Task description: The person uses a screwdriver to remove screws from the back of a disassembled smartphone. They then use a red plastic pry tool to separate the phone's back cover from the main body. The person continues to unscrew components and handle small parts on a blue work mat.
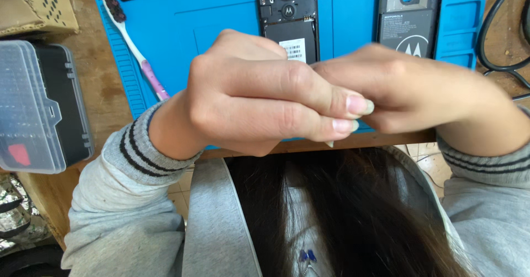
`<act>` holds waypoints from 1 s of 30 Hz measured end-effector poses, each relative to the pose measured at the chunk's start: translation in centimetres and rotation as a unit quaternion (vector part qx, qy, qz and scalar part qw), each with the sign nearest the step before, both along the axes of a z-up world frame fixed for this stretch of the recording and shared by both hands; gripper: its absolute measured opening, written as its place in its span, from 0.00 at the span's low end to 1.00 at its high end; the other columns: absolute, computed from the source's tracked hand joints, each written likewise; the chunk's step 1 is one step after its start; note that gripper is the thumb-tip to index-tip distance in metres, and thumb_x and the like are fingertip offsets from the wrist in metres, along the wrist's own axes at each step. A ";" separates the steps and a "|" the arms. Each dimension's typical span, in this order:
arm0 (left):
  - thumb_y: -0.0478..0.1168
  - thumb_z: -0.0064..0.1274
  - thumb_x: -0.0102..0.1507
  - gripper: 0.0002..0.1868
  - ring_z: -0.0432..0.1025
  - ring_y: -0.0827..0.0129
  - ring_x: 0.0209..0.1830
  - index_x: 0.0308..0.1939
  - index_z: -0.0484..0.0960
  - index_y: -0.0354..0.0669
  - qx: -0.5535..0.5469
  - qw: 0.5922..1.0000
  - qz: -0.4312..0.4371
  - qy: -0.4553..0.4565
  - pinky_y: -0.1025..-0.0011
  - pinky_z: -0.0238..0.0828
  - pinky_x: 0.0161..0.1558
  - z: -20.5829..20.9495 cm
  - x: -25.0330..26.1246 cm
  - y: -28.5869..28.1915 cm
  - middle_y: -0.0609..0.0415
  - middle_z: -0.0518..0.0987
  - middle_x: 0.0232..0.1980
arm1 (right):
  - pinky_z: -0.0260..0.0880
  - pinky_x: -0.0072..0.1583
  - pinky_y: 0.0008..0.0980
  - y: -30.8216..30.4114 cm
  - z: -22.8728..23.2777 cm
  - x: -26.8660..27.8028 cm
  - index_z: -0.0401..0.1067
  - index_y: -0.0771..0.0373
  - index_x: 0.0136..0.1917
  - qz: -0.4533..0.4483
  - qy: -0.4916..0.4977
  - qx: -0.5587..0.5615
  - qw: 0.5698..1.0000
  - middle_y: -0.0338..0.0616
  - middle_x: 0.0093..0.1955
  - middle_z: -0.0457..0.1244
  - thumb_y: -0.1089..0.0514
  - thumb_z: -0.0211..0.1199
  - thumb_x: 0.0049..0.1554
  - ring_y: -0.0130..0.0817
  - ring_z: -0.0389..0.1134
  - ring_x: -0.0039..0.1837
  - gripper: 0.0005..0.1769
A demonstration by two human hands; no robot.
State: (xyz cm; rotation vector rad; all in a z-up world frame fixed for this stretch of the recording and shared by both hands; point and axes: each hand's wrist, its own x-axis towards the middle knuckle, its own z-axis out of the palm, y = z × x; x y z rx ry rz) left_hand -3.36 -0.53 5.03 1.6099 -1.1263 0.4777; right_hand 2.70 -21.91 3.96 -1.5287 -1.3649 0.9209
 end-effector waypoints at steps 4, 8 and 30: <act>0.30 0.45 0.67 0.12 0.82 0.60 0.33 0.34 0.84 0.31 -0.031 0.999 0.022 0.011 0.69 0.69 0.26 -0.1 0.2 0.2 0.42 0.81 0.41 | 0.58 0.38 0.27 1.7 -0.5 -3.1 0.71 0.64 0.43 -0.242 -0.135 0.071 0.958 0.37 0.33 0.63 0.68 0.60 0.53 0.29 0.59 0.33 0.03; 0.30 0.44 0.67 0.13 0.78 0.64 0.28 0.34 0.85 0.33 -0.011 0.999 0.050 0.004 0.70 0.65 0.26 0.0 0.2 0.7 0.44 0.81 0.41 | 0.70 0.44 0.30 2.2 -0.1 -3.0 0.64 0.74 0.43 -0.251 -0.034 0.167 0.953 0.50 0.37 0.65 0.58 0.55 0.57 0.37 0.68 0.39 0.13; 0.36 0.37 0.69 0.18 0.81 0.72 0.29 0.39 0.85 0.35 0.020 0.999 0.010 -0.035 0.72 0.51 0.22 0.4 -1.0 -0.2 0.48 0.83 0.45 | 0.68 0.48 0.38 2.2 0.5 -3.5 0.60 0.70 0.46 -0.143 -0.008 0.219 0.965 0.54 0.44 0.60 0.53 0.50 0.60 0.47 0.64 0.45 0.15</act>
